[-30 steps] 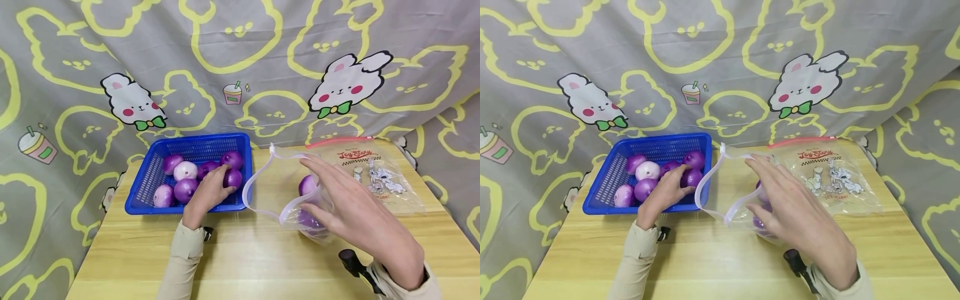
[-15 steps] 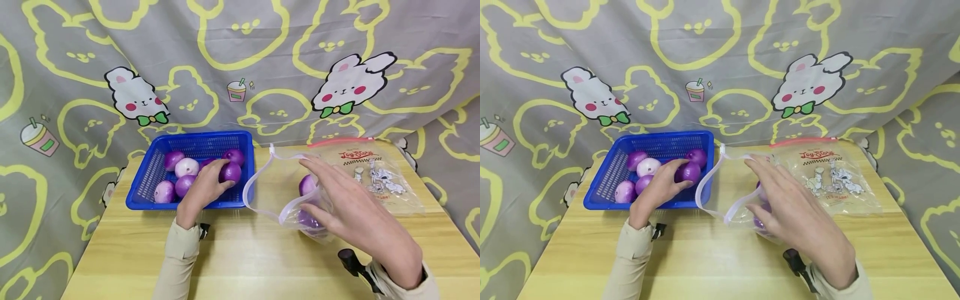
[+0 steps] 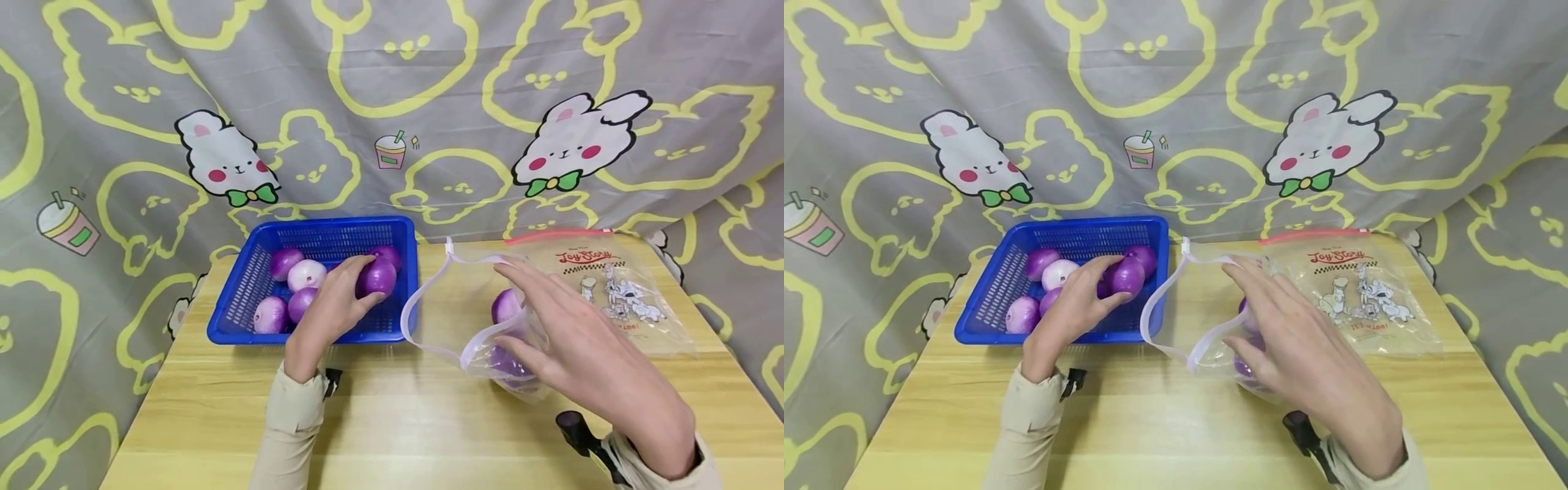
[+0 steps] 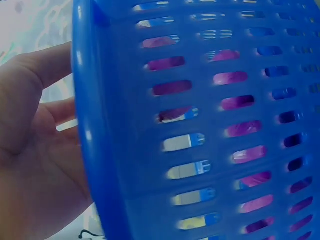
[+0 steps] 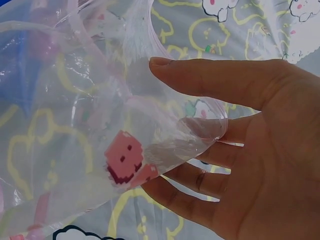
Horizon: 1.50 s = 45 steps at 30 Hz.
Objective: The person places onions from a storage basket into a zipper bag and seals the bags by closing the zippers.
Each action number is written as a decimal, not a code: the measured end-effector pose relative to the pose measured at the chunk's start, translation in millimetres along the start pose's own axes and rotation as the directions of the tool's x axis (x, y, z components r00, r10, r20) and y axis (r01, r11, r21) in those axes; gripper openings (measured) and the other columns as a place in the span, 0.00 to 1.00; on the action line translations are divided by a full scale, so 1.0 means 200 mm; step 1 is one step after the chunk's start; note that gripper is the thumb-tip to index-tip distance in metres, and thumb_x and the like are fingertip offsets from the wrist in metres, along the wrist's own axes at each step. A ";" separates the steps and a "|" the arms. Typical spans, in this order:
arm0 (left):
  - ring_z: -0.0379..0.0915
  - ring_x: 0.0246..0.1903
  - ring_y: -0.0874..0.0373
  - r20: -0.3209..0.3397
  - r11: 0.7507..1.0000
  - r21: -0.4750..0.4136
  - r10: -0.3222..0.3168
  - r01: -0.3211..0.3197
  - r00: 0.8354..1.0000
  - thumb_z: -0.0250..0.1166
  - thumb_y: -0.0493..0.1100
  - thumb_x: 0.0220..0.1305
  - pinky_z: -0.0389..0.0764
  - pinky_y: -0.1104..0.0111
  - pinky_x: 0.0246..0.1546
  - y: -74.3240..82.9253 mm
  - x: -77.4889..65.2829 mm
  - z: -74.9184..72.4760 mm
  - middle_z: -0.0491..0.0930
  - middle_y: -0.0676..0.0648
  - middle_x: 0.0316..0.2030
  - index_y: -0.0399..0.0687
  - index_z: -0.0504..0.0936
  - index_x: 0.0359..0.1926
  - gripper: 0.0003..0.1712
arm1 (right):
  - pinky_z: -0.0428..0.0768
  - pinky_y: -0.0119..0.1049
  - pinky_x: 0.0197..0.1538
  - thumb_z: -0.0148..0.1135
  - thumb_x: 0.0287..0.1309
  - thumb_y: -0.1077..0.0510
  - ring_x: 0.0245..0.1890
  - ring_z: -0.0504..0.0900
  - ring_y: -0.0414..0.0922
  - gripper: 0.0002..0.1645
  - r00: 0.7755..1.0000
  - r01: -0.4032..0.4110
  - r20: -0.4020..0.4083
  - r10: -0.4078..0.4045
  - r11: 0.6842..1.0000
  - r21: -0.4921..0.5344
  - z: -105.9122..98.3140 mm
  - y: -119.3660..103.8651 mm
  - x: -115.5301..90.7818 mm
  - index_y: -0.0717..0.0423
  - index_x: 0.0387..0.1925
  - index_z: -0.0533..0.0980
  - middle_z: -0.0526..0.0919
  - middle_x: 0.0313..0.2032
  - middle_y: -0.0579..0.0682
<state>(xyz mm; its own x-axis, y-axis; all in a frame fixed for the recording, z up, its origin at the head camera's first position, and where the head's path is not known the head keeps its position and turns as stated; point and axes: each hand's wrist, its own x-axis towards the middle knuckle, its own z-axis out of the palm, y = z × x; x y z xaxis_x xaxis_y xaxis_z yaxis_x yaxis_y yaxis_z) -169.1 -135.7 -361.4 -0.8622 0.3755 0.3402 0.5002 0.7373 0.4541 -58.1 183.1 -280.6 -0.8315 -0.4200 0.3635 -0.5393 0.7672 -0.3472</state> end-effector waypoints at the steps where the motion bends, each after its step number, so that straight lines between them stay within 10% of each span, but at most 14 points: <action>1: 0.73 0.60 0.44 -0.009 1.000 -0.002 0.001 -0.001 1.000 0.76 0.42 0.56 0.72 0.54 0.63 0.00 0.00 0.00 0.77 0.36 0.59 0.34 0.75 0.61 0.34 | 0.70 0.61 0.61 0.78 0.50 0.54 0.68 0.68 0.50 0.57 1.000 -0.003 0.002 0.003 1.000 0.003 0.00 0.00 0.00 0.39 0.76 0.56 0.64 0.72 0.46; 26: 0.68 0.65 0.55 -0.176 0.975 -0.137 0.147 -0.173 0.973 0.75 0.48 0.58 0.70 0.61 0.65 0.31 -0.11 -0.18 0.73 0.46 0.64 0.44 0.72 0.66 0.37 | 0.69 0.60 0.62 0.78 0.49 0.53 0.68 0.67 0.53 0.56 1.000 -0.001 -0.025 0.001 1.000 -0.013 0.01 0.01 0.00 0.45 0.76 0.57 0.65 0.72 0.50; 45: 0.65 0.67 0.54 -0.084 0.945 -0.098 0.305 -0.312 0.949 0.73 0.46 0.60 0.70 0.61 0.65 0.51 -0.16 -0.14 0.70 0.44 0.66 0.45 0.71 0.67 0.36 | 0.68 0.58 0.64 0.76 0.52 0.52 0.69 0.66 0.53 0.55 0.999 0.000 -0.040 0.000 1.000 0.001 0.00 0.01 0.00 0.44 0.77 0.55 0.64 0.72 0.51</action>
<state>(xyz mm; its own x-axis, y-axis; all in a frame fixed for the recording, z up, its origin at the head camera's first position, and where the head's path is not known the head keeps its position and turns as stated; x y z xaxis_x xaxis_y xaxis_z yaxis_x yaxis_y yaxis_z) -88.8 -89.3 -302.6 -0.6586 0.5336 0.5306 0.7499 0.5242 0.4036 -60.3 184.3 -282.0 -0.8257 -0.4002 0.3976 -0.5393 0.7668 -0.3481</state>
